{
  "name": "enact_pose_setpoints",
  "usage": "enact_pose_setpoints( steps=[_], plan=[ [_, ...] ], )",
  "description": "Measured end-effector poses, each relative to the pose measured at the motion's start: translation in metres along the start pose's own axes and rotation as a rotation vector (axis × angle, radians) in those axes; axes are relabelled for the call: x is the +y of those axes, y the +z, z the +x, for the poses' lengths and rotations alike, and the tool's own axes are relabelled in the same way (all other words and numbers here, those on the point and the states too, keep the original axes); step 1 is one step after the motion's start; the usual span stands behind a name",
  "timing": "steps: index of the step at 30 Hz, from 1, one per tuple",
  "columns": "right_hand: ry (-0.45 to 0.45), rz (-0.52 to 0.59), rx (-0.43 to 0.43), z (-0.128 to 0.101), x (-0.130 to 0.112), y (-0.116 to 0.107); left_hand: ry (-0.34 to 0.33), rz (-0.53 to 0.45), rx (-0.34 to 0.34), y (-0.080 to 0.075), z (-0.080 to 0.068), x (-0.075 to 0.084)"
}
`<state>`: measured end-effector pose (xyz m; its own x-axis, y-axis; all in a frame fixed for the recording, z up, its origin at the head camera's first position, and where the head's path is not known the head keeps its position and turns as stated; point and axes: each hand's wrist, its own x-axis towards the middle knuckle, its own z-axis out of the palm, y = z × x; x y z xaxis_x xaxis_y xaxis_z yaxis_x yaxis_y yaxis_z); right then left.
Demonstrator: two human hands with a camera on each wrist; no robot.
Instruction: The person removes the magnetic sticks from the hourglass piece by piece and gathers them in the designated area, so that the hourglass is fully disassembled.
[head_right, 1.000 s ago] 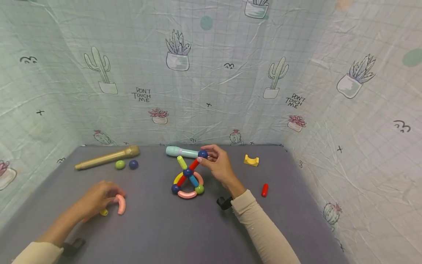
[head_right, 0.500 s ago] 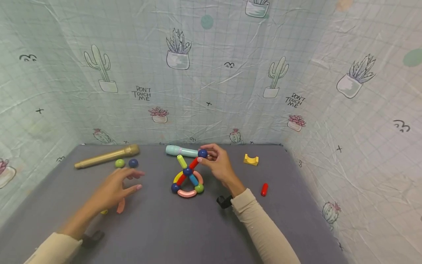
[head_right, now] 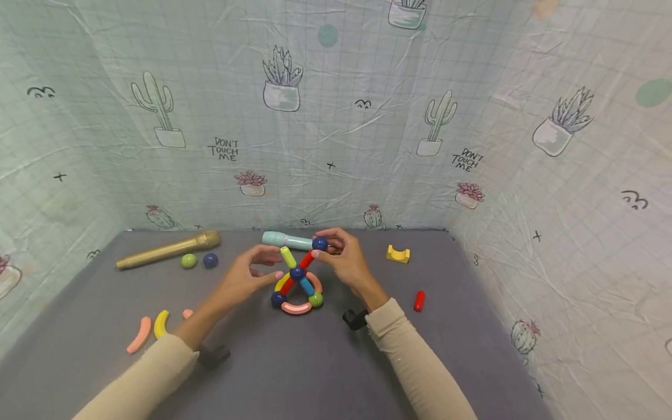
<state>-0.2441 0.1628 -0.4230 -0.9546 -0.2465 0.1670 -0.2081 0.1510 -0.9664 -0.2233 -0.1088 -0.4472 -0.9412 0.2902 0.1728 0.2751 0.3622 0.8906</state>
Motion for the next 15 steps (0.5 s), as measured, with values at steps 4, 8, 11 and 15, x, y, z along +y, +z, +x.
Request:
enact_pose_setpoints(
  steps=[4, 8, 11, 15],
  plan=[
    [-0.004, -0.006, -0.009, 0.000, 0.000, 0.000, -0.047, -0.122, -0.013, 0.017, 0.013, -0.001],
    [-0.018, -0.004, -0.024, 0.002, 0.001, 0.001, -0.081, -0.195, -0.027, 0.031, 0.019, -0.001],
    [-0.032, -0.006, -0.028, 0.002, 0.001, 0.001, -0.097, -0.225, -0.025, 0.038, 0.022, 0.001],
    [-0.037, -0.029, -0.016, 0.002, -0.001, 0.001, -0.120, -0.252, -0.006, 0.045, 0.025, 0.000]
  ],
)
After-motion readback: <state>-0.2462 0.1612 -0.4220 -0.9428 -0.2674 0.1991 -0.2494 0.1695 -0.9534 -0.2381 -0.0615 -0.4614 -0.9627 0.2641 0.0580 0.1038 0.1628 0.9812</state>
